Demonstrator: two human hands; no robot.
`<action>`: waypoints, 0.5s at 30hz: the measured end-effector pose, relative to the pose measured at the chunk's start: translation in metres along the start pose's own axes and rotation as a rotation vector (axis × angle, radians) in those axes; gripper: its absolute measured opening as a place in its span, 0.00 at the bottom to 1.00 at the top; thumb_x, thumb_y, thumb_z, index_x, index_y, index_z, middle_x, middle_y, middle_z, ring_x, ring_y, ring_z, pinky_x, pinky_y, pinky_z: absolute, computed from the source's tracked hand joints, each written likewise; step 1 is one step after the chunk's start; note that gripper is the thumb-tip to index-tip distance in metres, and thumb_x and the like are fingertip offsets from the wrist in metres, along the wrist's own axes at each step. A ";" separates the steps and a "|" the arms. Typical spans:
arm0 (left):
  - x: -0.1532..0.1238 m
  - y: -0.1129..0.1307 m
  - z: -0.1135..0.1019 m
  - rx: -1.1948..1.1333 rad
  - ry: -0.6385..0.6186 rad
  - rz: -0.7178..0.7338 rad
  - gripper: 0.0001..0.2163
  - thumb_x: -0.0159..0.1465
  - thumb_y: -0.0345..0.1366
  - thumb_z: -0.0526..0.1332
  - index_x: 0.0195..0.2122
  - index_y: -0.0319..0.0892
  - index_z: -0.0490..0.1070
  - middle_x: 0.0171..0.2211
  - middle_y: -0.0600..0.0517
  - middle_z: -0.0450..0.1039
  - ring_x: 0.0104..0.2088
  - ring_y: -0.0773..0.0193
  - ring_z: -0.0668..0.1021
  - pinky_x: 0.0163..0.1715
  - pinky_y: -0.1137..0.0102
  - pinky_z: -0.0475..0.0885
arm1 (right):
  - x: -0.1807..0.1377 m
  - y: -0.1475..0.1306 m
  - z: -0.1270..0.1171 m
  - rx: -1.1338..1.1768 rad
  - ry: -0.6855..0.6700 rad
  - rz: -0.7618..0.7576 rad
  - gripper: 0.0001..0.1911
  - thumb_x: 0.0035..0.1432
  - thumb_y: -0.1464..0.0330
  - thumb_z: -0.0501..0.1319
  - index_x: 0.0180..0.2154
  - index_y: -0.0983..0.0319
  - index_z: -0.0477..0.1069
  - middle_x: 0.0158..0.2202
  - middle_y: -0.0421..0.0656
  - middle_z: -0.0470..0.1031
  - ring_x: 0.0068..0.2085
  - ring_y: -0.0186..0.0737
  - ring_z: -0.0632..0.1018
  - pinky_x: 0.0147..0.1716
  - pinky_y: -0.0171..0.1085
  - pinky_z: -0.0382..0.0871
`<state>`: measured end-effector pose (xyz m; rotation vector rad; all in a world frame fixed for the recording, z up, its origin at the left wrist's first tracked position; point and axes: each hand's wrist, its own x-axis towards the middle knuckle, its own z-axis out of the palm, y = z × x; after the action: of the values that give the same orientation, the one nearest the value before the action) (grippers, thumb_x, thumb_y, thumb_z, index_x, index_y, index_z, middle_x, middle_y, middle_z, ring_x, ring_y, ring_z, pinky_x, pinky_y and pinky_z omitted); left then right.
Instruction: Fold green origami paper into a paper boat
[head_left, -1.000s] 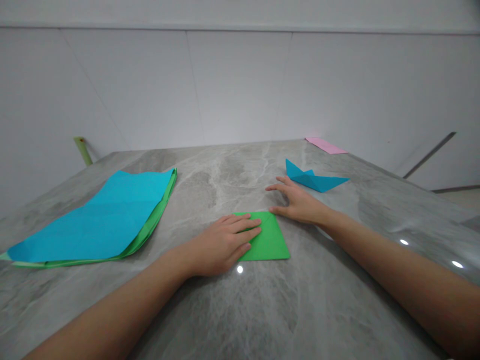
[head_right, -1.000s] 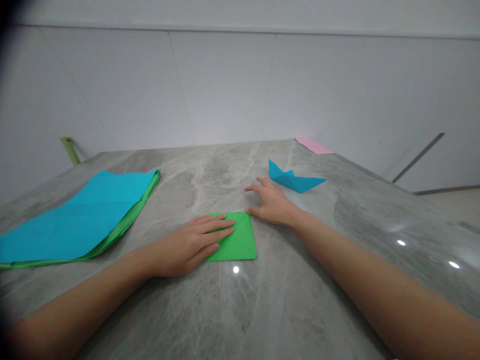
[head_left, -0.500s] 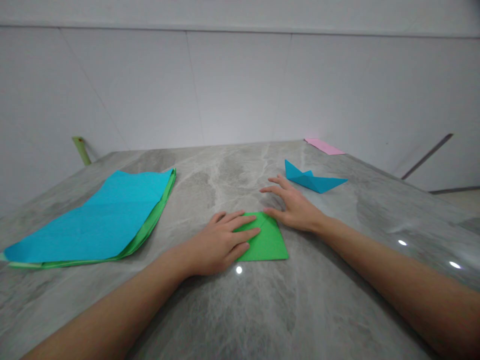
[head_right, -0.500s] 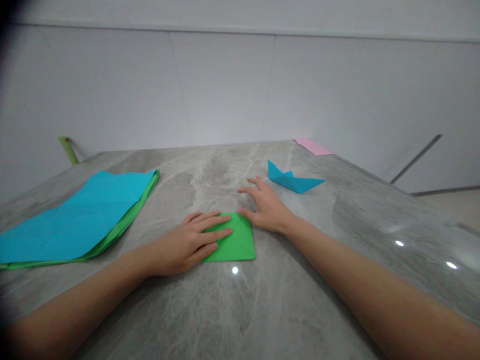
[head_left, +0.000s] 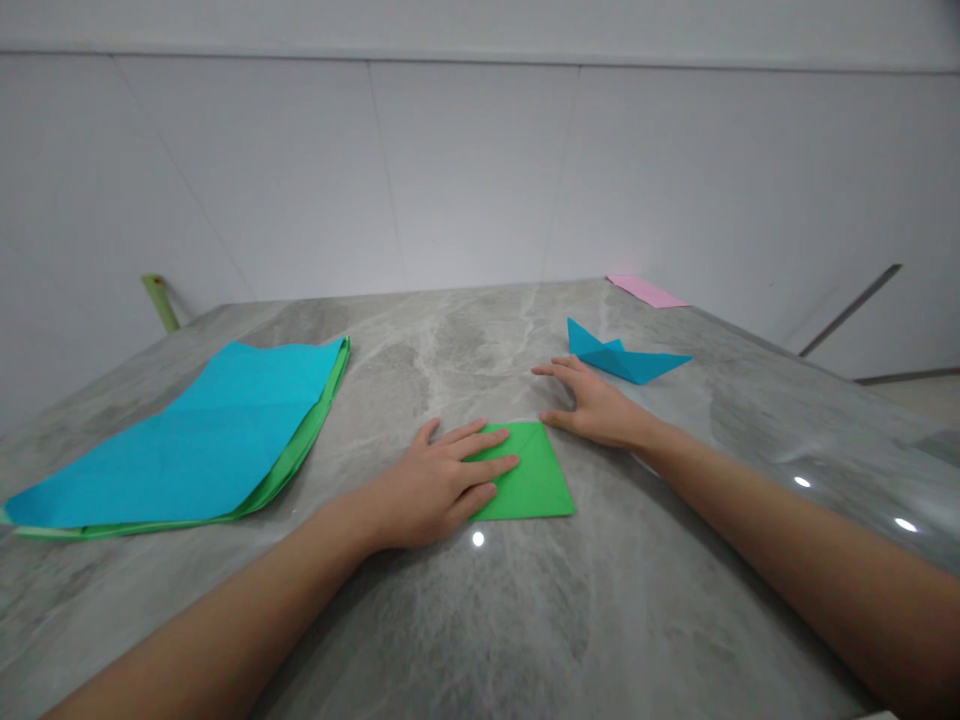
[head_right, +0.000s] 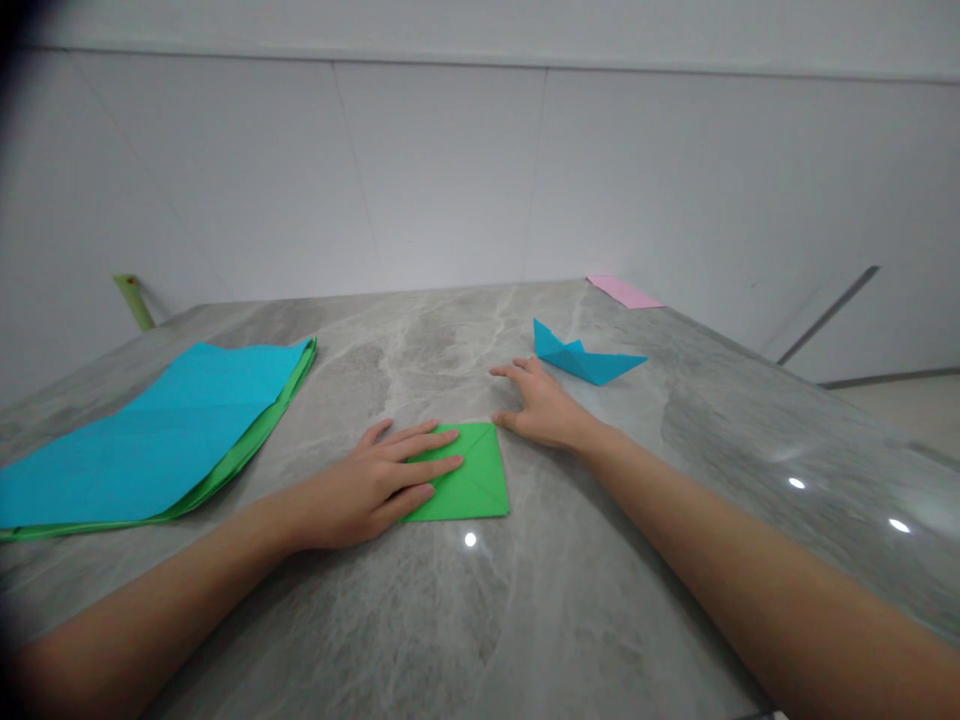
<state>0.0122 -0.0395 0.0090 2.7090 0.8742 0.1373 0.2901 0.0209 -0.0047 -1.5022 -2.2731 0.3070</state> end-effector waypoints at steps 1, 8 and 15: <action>0.000 0.000 -0.001 0.000 -0.009 -0.005 0.20 0.73 0.38 0.50 0.65 0.53 0.61 0.70 0.48 0.53 0.69 0.44 0.56 0.60 0.31 0.46 | 0.000 0.000 0.000 -0.001 0.004 0.002 0.34 0.54 0.63 0.65 0.61 0.63 0.64 0.64 0.57 0.61 0.67 0.59 0.61 0.65 0.56 0.56; 0.001 0.002 -0.005 0.026 -0.058 -0.054 0.20 0.74 0.40 0.49 0.66 0.56 0.59 0.71 0.51 0.50 0.70 0.44 0.53 0.61 0.32 0.46 | 0.001 -0.002 0.003 0.009 0.081 -0.009 0.30 0.53 0.71 0.62 0.59 0.65 0.67 0.62 0.57 0.64 0.63 0.54 0.67 0.65 0.52 0.57; 0.002 0.004 -0.005 0.061 -0.113 -0.087 0.21 0.75 0.41 0.44 0.69 0.54 0.53 0.72 0.52 0.44 0.71 0.48 0.48 0.63 0.34 0.44 | -0.001 -0.010 0.005 0.068 0.037 -0.032 0.32 0.52 0.65 0.65 0.59 0.65 0.67 0.59 0.57 0.66 0.62 0.56 0.68 0.63 0.55 0.60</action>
<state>0.0146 -0.0402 0.0146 2.6977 0.9756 -0.0614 0.2800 0.0166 -0.0058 -1.4243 -2.2330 0.3402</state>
